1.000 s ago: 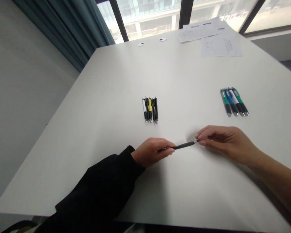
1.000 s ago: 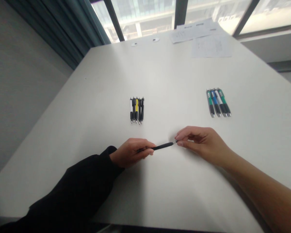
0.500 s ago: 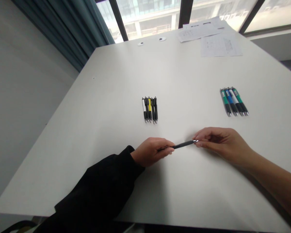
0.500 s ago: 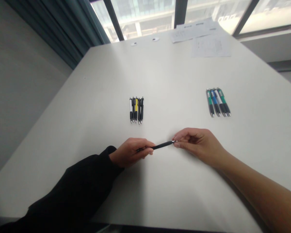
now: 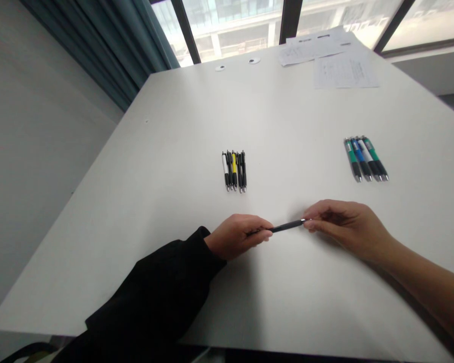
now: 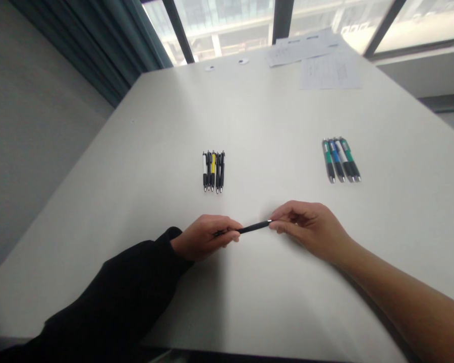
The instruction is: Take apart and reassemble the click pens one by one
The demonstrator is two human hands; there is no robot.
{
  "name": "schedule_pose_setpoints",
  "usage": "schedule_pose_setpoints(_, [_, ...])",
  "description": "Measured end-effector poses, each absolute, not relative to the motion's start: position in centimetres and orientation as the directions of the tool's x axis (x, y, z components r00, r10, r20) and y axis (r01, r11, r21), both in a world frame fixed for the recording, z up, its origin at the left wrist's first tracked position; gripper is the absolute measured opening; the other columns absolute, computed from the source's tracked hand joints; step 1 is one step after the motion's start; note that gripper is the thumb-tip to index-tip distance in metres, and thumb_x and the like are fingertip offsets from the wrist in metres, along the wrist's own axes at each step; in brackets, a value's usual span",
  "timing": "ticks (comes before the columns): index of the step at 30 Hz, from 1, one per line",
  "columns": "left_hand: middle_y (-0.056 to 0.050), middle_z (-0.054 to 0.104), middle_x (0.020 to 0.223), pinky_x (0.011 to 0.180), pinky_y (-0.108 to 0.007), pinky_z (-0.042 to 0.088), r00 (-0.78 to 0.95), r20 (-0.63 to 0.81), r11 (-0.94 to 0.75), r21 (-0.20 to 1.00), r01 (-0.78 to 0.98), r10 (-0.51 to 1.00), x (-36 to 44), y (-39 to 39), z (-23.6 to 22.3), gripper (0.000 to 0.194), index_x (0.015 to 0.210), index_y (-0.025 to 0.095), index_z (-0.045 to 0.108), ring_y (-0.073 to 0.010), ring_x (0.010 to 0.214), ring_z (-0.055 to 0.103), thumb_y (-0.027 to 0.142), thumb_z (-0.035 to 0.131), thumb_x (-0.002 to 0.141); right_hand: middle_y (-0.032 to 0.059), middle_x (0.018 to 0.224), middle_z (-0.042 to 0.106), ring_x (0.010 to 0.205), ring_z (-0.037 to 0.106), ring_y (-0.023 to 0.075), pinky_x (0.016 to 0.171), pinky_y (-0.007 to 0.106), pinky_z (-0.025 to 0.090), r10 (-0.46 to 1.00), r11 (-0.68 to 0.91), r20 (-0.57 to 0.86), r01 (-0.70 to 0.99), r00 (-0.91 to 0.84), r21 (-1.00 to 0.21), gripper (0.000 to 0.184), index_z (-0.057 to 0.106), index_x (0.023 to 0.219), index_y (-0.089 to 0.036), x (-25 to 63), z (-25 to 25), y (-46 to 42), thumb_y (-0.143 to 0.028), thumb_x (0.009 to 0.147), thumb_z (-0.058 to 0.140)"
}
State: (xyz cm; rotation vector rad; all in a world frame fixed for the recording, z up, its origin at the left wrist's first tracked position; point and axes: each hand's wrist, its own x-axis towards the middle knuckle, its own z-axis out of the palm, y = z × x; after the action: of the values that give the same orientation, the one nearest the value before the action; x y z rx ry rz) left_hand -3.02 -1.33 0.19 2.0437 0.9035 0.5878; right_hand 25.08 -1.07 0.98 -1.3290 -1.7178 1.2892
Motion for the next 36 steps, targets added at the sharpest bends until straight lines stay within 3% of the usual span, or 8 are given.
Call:
schedule_pose_setpoints(8, [-0.003, 0.073, 0.073, 0.062, -0.019, 0.046, 0.647, 0.051, -0.377, 0.847, 0.376, 0.760, -3.11, -1.23, 0.36, 0.020, 0.098, 0.013, 0.074, -0.0088, 0.058, 0.060, 0.025, 0.059, 0.097, 0.0000, 0.063, 0.065, 0.054, 0.054, 0.0120, 0.047, 0.022, 0.042, 0.907, 0.287, 0.066, 0.496, -0.416, -0.819, 0.020, 0.070, 0.081, -0.020, 24.86, 1.04, -1.04, -0.037, 0.092, 0.067])
schedule_pose_setpoints(15, [-0.004, 0.073, 0.074, 0.050, -0.018, 0.045, 0.655, -0.175, 0.018, 0.971, 0.238, 0.736, -3.42, -0.96, 0.56, 0.033, 0.102, 0.011, 0.072, -0.0068, 0.048, 0.055, 0.039, 0.055, 0.101, 0.0010, 0.077, 0.072, 0.061, 0.063, 0.0115, 0.049, 0.019, 0.047, 0.847, 0.473, 0.244, 0.458, -0.473, -0.753, 0.007, 0.069, 0.091, -0.021, 25.09, 1.32, -1.56, -0.027, 0.095, 0.067])
schedule_pose_setpoints(18, [-0.003, 0.071, 0.072, 0.049, -0.018, 0.044, 0.651, -0.215, 0.094, 0.972, 0.215, 0.728, -3.44, -0.85, 0.66, 0.036, 0.101, 0.011, 0.071, -0.0064, 0.047, 0.053, 0.044, 0.057, 0.099, 0.0021, 0.085, 0.076, 0.067, 0.067, 0.0119, 0.049, 0.018, 0.048, 0.817, 0.533, 0.303, 0.442, -0.490, -0.722, 0.002, 0.069, 0.096, -0.022, 25.19, 1.39, -1.74, -0.023, 0.095, 0.067])
schedule_pose_setpoints(24, [-0.002, 0.070, 0.073, 0.048, -0.017, 0.042, 0.648, -0.223, 0.049, 0.960, 0.275, 0.728, -3.26, -0.80, 0.91, 0.034, 0.098, 0.012, 0.072, -0.0053, 0.046, 0.051, 0.041, 0.056, 0.099, 0.0029, 0.082, 0.075, 0.066, 0.068, 0.0141, 0.062, 0.023, 0.052, 0.741, 0.657, 0.390, 0.474, -0.546, -0.586, 0.008, 0.067, 0.098, -0.020, 24.94, 1.31, -1.41, -0.026, 0.099, 0.062])
schedule_pose_setpoints(27, [-0.002, 0.071, 0.073, 0.049, -0.016, 0.042, 0.653, -0.196, -0.016, 0.952, 0.304, 0.731, -3.20, -0.87, 0.84, 0.031, 0.098, 0.012, 0.073, -0.0049, 0.047, 0.051, 0.036, 0.054, 0.100, 0.0020, 0.071, 0.070, 0.058, 0.064, 0.0144, 0.058, 0.026, 0.049, 0.719, 0.680, 0.363, 0.494, -0.592, -0.541, 0.021, 0.065, 0.089, -0.020, 24.89, 0.97, -1.16, -0.031, 0.103, 0.055])
schedule_pose_setpoints(30, [-0.002, 0.071, 0.073, 0.051, -0.016, 0.042, 0.657, -0.179, -0.070, 0.940, 0.334, 0.732, -3.23, -0.96, 0.74, 0.030, 0.095, 0.012, 0.074, -0.0048, 0.048, 0.052, 0.033, 0.054, 0.100, 0.0018, 0.068, 0.068, 0.059, 0.064, 0.0151, 0.058, 0.026, 0.048, 0.734, 0.641, 0.291, 0.485, -0.613, -0.595, 0.028, 0.064, 0.086, -0.021, 25.03, 0.82, -1.11, -0.030, 0.106, 0.046])
schedule_pose_setpoints(33, [-0.003, 0.071, 0.073, 0.052, -0.016, 0.043, 0.650, -0.168, -0.086, 0.936, 0.340, 0.741, -3.32, -1.00, 0.69, 0.030, 0.096, 0.012, 0.074, -0.0049, 0.048, 0.051, 0.034, 0.053, 0.100, 0.0034, 0.080, 0.071, 0.066, 0.067, 0.0157, 0.062, 0.026, 0.051, 0.771, 0.551, 0.213, 0.461, -0.601, -0.695, 0.016, 0.063, 0.108, -0.020, 25.20, 1.04, -1.26, -0.032, 0.103, 0.053])
schedule_pose_setpoints(36, [-0.003, 0.071, 0.072, 0.051, -0.016, 0.043, 0.642, -0.155, -0.094, 0.937, 0.337, 0.751, -3.35, -0.99, 0.72, 0.031, 0.095, 0.012, 0.074, -0.0054, 0.048, 0.051, 0.035, 0.054, 0.100, 0.0022, 0.077, 0.068, 0.062, 0.063, 0.0143, 0.059, 0.025, 0.049, 0.782, 0.529, 0.205, 0.451, -0.589, -0.719, 0.011, 0.062, 0.103, -0.020, 25.30, 1.27, -1.41, -0.030, 0.100, 0.057])
